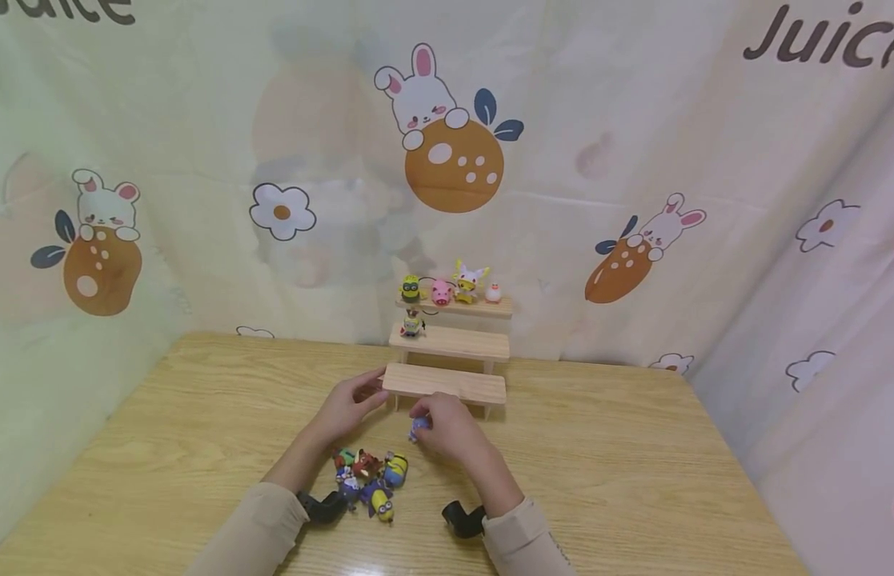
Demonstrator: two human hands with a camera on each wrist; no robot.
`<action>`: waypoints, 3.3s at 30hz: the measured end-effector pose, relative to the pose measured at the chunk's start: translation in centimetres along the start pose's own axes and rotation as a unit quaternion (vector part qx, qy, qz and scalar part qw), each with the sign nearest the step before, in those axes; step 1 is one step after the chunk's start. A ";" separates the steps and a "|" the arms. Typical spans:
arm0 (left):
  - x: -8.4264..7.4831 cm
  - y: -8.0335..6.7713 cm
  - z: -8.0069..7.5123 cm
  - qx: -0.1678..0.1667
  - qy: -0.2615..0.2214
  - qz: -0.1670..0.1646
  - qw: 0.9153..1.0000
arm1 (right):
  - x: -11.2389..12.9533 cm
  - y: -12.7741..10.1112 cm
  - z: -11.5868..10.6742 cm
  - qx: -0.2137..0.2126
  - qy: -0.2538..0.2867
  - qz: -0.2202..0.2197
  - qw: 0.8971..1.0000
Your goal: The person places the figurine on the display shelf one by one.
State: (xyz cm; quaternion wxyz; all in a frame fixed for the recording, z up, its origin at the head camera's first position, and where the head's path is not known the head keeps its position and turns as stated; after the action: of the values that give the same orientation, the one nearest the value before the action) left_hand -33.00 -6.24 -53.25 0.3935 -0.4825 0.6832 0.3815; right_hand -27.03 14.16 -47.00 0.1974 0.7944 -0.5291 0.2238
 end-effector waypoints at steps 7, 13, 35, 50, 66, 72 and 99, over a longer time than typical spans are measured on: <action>0.4 0.2 0.1 0.002 0.002 -0.001 1.000 | -0.1 0.1 0.0 -0.006 -0.020 -0.007 1.000; 0.4 0.3 0.1 0.001 -0.003 -0.002 1.000 | -0.1 0.2 0.2 -0.017 -0.041 -0.011 0.999; 0.3 0.3 0.1 0.000 0.005 0.000 1.000 | 0.0 0.1 -0.3 -0.060 -0.088 0.005 0.994; 0.0 0.3 -0.1 0.003 0.006 0.015 1.000 | -0.3 0.4 -2.5 -0.099 0.010 0.039 0.994; 0.1 0.0 0.1 0.002 0.004 -0.001 1.000 | 0.3 3.9 -7.9 -0.225 -0.010 -0.013 0.974; 0.4 0.2 0.0 0.002 0.012 0.007 1.000 | -0.2 5.9 -8.1 -0.237 -0.022 -0.022 0.971; 0.5 0.0 0.2 0.003 -0.003 0.009 1.000 | -1.7 7.6 -6.2 -0.291 -0.049 -0.052 0.954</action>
State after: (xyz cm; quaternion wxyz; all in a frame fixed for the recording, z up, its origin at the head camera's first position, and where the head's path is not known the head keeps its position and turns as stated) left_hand -33.04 -6.19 -53.76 0.3933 -0.4741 0.6876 0.3844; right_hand -35.63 16.10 -42.33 0.4051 0.7388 -0.5385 0.0110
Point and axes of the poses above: each hand's wrist, its own y-axis towards the middle knuckle, its own z-axis out of the palm, x = y × z, the point moved 1 cm from there along y, towards the middle knuckle, and after that the axes turned 3 degrees about -x, right-handed, at the moved point
